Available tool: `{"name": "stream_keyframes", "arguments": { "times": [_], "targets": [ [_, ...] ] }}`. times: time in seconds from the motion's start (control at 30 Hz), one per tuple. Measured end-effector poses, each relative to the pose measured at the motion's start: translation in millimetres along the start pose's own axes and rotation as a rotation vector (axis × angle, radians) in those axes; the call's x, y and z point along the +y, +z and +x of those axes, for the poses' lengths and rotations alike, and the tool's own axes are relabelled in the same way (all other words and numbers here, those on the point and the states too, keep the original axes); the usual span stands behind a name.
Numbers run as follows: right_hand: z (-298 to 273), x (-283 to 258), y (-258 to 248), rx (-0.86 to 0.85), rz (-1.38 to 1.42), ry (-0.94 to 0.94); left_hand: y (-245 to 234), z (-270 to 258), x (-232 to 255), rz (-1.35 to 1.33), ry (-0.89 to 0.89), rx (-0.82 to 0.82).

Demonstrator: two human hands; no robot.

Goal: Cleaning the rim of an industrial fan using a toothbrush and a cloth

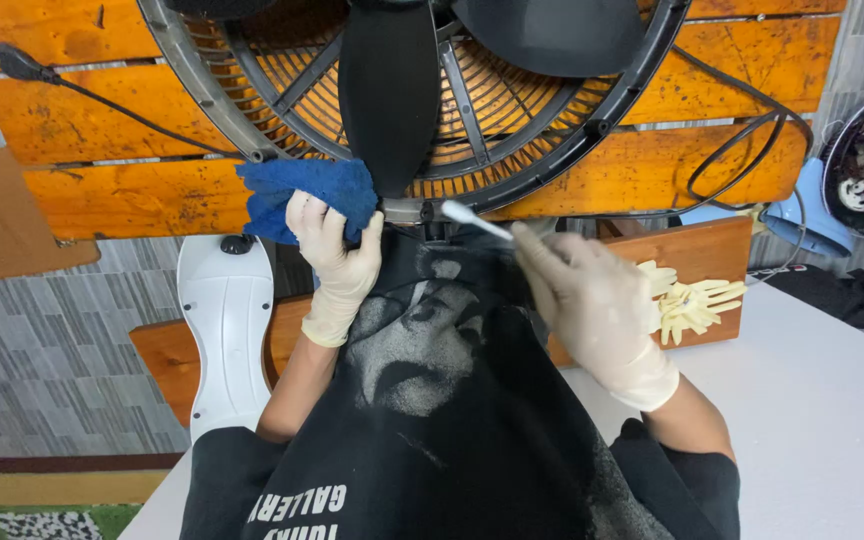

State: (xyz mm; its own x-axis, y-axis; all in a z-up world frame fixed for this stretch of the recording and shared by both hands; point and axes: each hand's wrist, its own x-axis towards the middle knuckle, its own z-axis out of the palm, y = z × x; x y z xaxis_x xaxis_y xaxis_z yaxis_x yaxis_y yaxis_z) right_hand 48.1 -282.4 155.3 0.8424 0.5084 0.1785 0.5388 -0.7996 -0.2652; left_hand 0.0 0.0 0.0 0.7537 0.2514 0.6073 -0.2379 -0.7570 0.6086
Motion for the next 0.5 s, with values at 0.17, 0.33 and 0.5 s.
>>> {"name": "stream_keyframes", "arguments": {
  "times": [0.17, 0.33, 0.5],
  "targets": [
    [8, -10, 3, 0.037, 0.061, -0.038, -3, 5, 5, 0.001, -0.001, -0.017],
    [-1, -3, 6, 0.029, 0.004, -0.018, -4, 5, 5, 0.001, -0.007, -0.015],
    [-2, -4, 7, 0.013, -0.057, -0.043, -3, 8, 7, -0.002, -0.01, 0.003]
  ]
}}
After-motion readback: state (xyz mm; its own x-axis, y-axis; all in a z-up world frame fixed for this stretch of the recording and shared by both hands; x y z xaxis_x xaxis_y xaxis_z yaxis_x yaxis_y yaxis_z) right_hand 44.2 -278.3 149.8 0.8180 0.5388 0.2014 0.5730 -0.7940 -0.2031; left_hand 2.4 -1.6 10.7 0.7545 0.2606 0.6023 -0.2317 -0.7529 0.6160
